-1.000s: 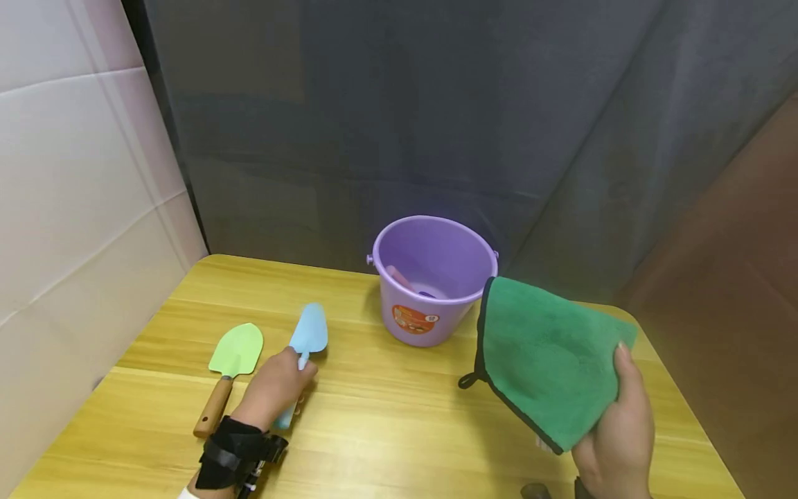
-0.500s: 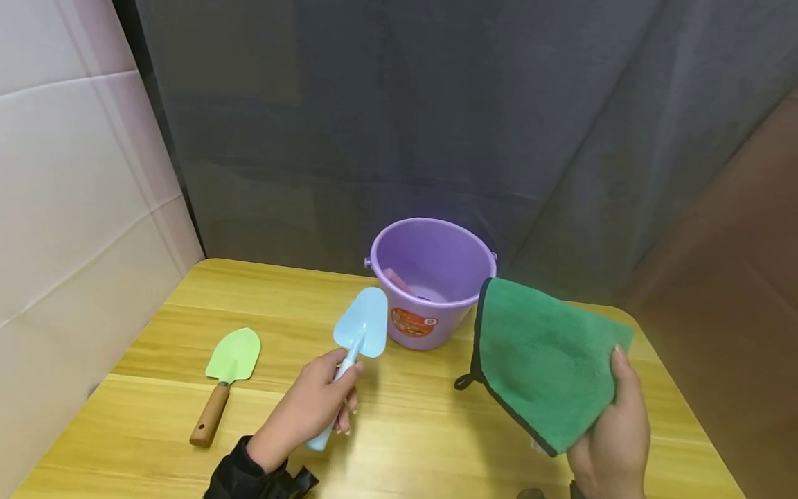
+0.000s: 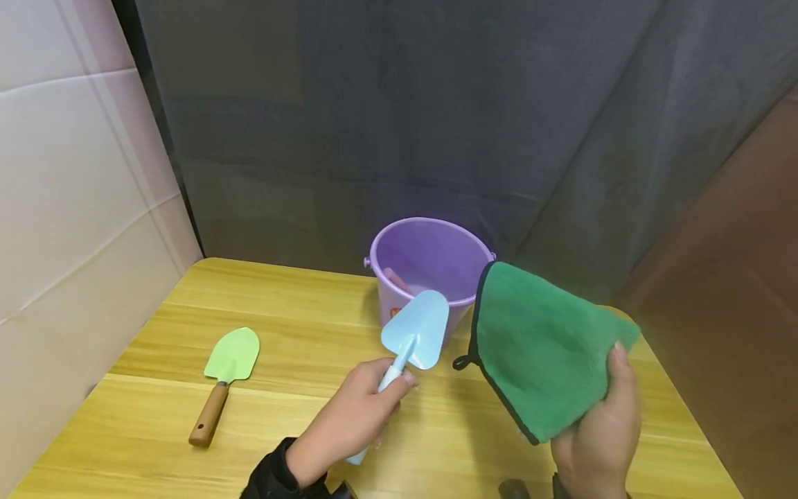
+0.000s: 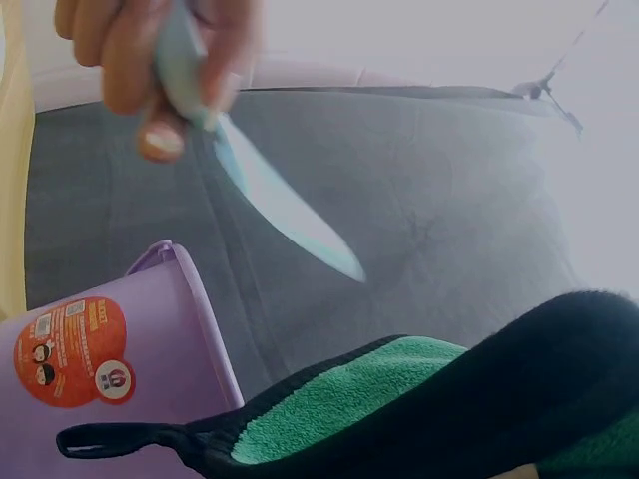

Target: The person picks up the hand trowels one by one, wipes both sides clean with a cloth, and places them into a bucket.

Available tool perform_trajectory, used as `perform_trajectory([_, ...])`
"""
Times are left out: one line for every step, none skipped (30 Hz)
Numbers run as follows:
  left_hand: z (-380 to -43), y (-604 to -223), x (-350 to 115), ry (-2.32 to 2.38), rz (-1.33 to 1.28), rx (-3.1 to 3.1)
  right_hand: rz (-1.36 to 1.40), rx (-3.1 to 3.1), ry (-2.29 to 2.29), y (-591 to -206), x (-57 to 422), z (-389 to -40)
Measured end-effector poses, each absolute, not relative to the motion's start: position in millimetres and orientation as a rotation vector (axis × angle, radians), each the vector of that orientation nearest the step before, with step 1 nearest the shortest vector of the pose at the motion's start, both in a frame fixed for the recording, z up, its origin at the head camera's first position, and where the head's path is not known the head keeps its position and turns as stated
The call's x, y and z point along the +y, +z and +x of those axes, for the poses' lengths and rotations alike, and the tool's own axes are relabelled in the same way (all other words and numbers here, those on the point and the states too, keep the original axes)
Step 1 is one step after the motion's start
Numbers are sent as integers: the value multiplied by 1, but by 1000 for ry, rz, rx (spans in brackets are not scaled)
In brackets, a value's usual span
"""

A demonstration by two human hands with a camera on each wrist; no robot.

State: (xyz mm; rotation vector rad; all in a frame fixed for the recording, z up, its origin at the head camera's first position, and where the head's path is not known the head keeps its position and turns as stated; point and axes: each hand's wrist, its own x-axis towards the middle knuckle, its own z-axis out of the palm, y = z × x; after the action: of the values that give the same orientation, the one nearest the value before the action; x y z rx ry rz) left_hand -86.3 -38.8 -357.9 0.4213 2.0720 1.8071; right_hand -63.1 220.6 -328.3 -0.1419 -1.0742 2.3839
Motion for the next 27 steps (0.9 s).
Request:
perform_trajectory([-86,-356,-34,1812,419,2060,-162,-1079,2347,-325,214,-64])
perform_trajectory([-85,-355,-30,1814,423,2049,-171,-1098,2308,-323,207,-65])
perform_trajectory([-84,-353,-26,1822,428,2035,-170,-1121,2273,-321,201,-65])
perform_trajectory([-83,-352,-22,1828,439,2023,-172,-1146,2244,-319,195,-66])
perform_trajectory([-83,-350,-19,1825,452,2016,-168,-1165,2220,-317,190,-66])
perform_trajectory([-82,-348,-15,1823,470,2015,-173,-1207,2181,-315,185,-67])
perform_trajectory([-81,-347,-12,1817,486,2019,-181,-1251,2143,-314,181,-67])
perform_trajectory([-80,-346,-9,1812,505,2027,-174,-1286,2104,-314,178,-67])
perform_trajectory([-79,-345,-7,1806,518,2035,-167,-1318,2062,-315,175,-68])
perform_trajectory([-78,-344,-4,1801,531,2048,-153,-1352,2020,-316,173,-68])
perform_trajectory([-77,-343,-2,1792,538,2065,-125,-1375,1981,-317,172,-68])
perform_trajectory([-76,-343,-1,1792,542,2077,-84,-1395,1949,-319,171,-68])
perform_trajectory([-76,-343,0,1786,539,2098,-44,-1416,1917,-321,171,-68])
perform_trajectory([-75,-343,1,1779,539,2127,-3,-1443,1882,-323,171,-68])
perform_trajectory([-74,-343,2,1769,541,2158,19,-1489,1830,-325,170,-68])
perform_trajectory([-74,-343,3,1748,549,2206,51,-1531,1788,-327,170,-68])
perform_trajectory([-73,-344,3,1726,559,2256,70,-1583,1731,-329,169,-68])
perform_trajectory([-72,-344,4,1705,569,2303,70,-1645,1661,-331,168,-67])
perform_trajectory([-72,-344,4,1678,579,2355,59,-1705,1588,-332,167,-66])
perform_trajectory([-71,-344,5,1657,593,2403,64,-1751,1522,-333,165,-66])
perform_trajectory([-71,-345,5,1634,606,2448,76,-1790,1456,-333,164,-65])
perform_trajectory([-71,-345,6,1614,616,2490,102,-1812,1406,-334,162,-65])
perform_trajectory([-70,-345,6,1605,622,2512,122,-1839,1328,-335,160,-65])
perform_trajectory([-70,-345,7,1592,626,2535,154,-1850,1264,-336,159,-65])
perform_trajectory([-70,-345,7,1585,630,2552,200,-1852,1198,-336,158,-66])
perform_trajectory([-70,-345,8,1574,634,2571,247,-1851,1129,-338,157,-67])
perform_trajectory([-70,-345,8,1563,637,2588,286,-1850,1066,-339,155,-68])
